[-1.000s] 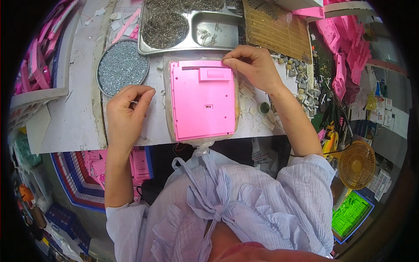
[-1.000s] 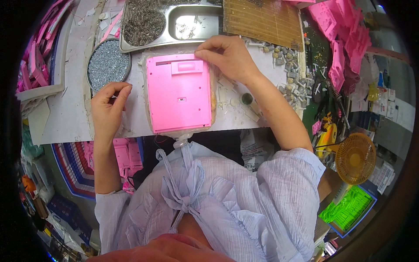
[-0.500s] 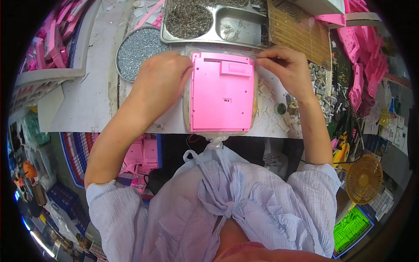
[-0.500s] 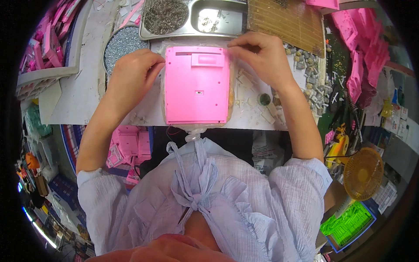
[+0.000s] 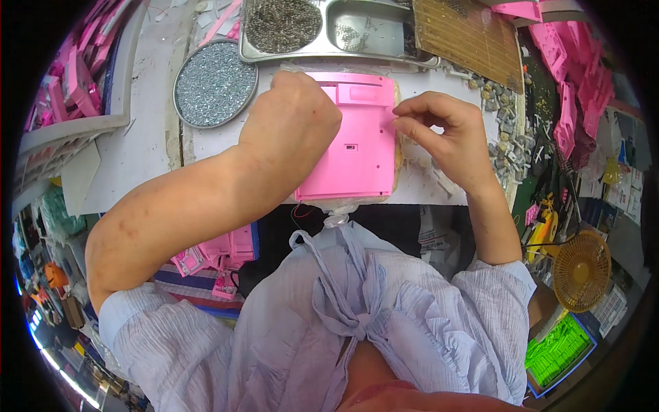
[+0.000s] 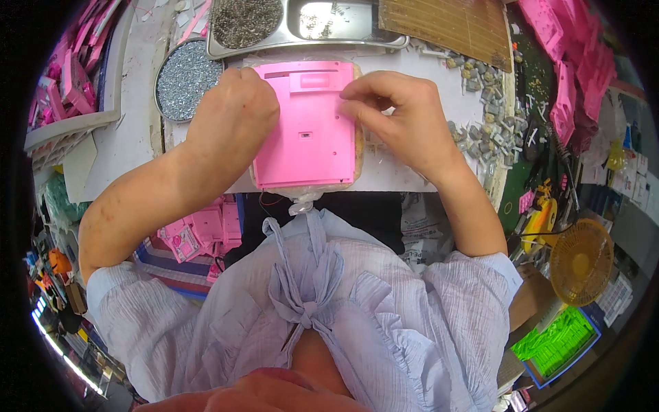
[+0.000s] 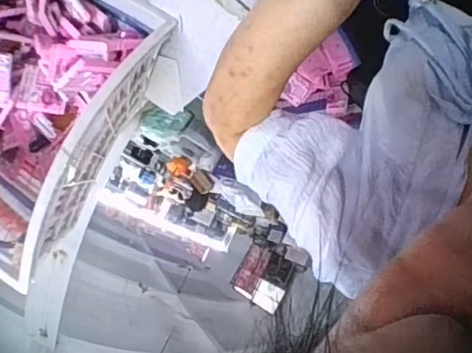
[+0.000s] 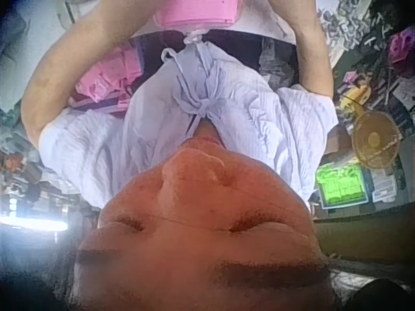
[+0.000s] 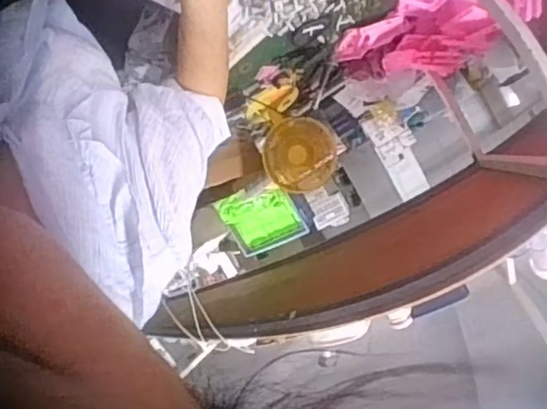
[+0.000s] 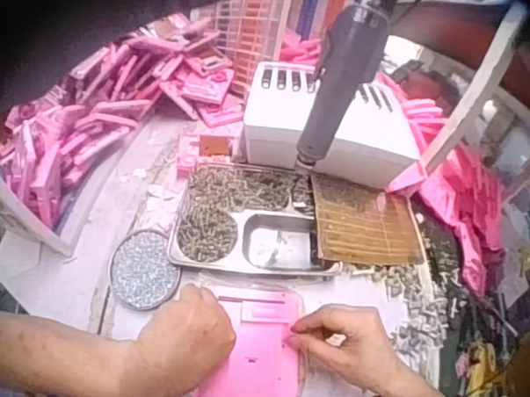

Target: Assembling a toy electronic device by soldering wires to components and securing the plastic casing with screws.

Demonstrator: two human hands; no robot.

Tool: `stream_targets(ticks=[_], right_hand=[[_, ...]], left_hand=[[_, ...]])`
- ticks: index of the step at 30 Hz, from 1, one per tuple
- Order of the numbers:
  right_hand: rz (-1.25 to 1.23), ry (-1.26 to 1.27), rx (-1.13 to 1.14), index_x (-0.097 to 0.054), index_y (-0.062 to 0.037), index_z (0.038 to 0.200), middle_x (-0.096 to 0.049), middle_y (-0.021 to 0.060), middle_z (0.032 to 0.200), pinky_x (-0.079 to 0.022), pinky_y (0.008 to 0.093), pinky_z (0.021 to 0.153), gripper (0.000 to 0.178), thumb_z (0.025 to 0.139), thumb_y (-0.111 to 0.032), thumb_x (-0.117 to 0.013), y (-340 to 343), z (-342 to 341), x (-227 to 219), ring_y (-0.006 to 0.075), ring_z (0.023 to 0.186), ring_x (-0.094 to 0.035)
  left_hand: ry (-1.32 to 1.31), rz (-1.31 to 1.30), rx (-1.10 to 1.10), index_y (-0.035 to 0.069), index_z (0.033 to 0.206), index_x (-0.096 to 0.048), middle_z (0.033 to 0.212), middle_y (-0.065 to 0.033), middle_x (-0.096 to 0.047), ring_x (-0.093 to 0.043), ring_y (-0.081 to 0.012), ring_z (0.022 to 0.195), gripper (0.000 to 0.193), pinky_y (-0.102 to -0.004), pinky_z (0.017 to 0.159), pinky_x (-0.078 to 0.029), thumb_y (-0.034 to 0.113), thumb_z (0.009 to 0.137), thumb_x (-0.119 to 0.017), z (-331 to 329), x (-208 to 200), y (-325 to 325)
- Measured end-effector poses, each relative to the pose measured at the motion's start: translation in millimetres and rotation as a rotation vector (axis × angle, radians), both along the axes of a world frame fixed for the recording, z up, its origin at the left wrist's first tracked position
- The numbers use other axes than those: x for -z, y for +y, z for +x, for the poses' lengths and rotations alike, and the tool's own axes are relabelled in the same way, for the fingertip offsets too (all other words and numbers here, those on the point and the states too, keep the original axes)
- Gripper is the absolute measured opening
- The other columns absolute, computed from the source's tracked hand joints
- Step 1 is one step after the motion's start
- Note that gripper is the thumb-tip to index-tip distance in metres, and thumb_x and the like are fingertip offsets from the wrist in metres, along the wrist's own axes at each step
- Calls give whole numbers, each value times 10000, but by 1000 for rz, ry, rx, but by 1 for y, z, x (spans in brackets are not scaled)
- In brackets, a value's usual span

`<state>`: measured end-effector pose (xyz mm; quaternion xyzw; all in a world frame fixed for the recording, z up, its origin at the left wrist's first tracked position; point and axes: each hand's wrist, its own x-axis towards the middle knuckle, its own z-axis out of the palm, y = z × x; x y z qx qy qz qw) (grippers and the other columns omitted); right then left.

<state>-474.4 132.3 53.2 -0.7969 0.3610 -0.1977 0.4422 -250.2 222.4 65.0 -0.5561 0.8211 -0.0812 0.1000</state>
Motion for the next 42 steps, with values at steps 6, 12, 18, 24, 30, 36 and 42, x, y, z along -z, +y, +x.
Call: stream_targets(ticks=[6, 12, 18, 24, 30, 36, 42], right_hand=[[148, 54, 38, -747, 23, 966, -746, 64, 854, -544, 258, 683, 119, 879, -58, -754, 1, -4, 7, 100, 741, -672], [-50, 199, -99, -738, 33, 921, -734, 82, 827, -541, 253, 660, 131, 873, -83, -776, 5, -2, 9, 112, 714, -676], [-135, 187, -153, -739, 7, 907, -706, 81, 769, -520, 278, 611, 162, 858, -135, -799, 6, 0, 10, 137, 660, -661], [-359, 208, -288, -694, -35, 816, -678, 79, 721, -502, 326, 578, 197, 816, -185, -821, -3, 2, 16, 225, 610, -643], [-290, 311, -400, -671, -36, 764, -671, 111, 707, -497, 398, 596, 272, 781, -261, -821, -24, 11, 6, 305, 643, -647], [-77, 88, -80, -720, -20, 790, -665, 59, 694, -459, 284, 574, 204, 804, -182, -844, -3, -14, 9, 145, 618, -599], [-495, -265, -57, -720, -75, 786, -616, 33, 673, -430, 318, 516, 218, 692, -151, -901, 48, -14, 59, 194, 604, -567]], left_hand=[[91, -29, -22, 44, 739, -677, 783, -105, -600, -615, -225, 794, 69, -288, 668, -537, 38, 671, -682, 9, 15, 3], [79, -114, -53, 27, 748, -715, 789, -118, -642, -627, -212, 772, 81, -264, 547, -530, 74, 688, -689, 5, 15, 6], [38, 44, -56, -4, 777, -676, 837, -125, -620, -641, -246, 856, 110, -330, 672, -557, -14, 668, -667, -1, -2, 0], [833, -45, -221, -47, 860, -688, 837, -102, -683, -659, -190, 747, 93, -312, 633, -521, 20, 810, -730, 38, 0, 18], [1475, 206, -611, -19, 868, -727, 768, -95, -685, -609, -128, 664, 122, -262, 603, -477, 73, 835, -799, 26, 16, 53], [1471, 50, -579, -11, 789, -685, 684, -73, -636, -561, -151, 592, 171, -287, 569, -457, 103, 862, -788, 6, 33, 62], [1163, -49, -345, 17, 682, -562, 617, -87, -533, -490, -223, 525, 309, -344, 512, -392, 127, 884, -768, 1, 37, 56]])
